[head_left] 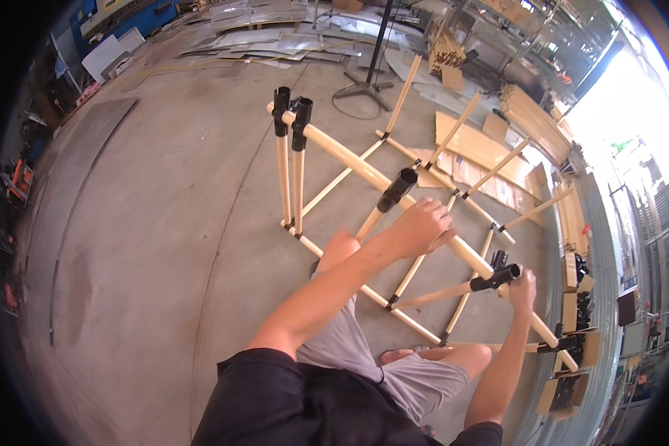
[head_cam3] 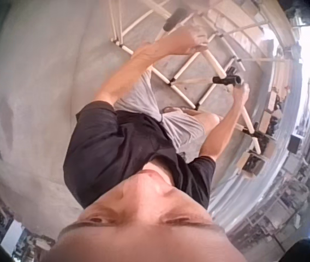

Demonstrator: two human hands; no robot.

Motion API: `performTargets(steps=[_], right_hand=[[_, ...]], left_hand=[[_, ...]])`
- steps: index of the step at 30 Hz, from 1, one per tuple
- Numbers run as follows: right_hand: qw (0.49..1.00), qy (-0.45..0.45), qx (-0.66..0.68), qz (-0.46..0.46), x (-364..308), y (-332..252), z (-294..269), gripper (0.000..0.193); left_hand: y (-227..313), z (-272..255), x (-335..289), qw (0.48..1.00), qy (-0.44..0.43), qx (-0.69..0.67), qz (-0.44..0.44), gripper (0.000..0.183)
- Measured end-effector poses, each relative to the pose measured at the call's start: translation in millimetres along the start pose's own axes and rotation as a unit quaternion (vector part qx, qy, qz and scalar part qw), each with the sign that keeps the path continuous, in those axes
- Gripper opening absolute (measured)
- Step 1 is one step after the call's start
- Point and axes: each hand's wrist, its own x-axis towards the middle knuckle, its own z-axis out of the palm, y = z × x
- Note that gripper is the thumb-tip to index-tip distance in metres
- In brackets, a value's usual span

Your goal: The person assembles a frame by joining pipes with plastic connectors and securing them using a drill.

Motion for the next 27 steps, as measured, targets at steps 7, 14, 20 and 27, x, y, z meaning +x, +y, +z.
performTargets(steps=[7,14,20,27], right_hand=[[0.999,0.037,-0.022,0.002,-16.9,-7.8,-10.4,0.022],[0.996,0.087,0.027,0.007,-11.1,-20.5,-24.8,0.011],[0.859,0.411,0.304,0.012,-94.3,-25.7,-32.5,0.010],[0.821,0.288,0.205,0.449,-385.0,114.3,85.2,0.038]], left_hand=[[-52.5,-141.0,42.5,0.957,0.282,0.023,-0.060,0.008],[-202.1,-42.0,-69.3,0.969,-0.082,0.165,-0.164,0.014],[-309.6,-87.9,-93.9,0.919,-0.139,0.355,-0.102,0.037],[-325.4,-164.6,-71.0,0.926,-0.147,0.308,-0.161,0.045]])
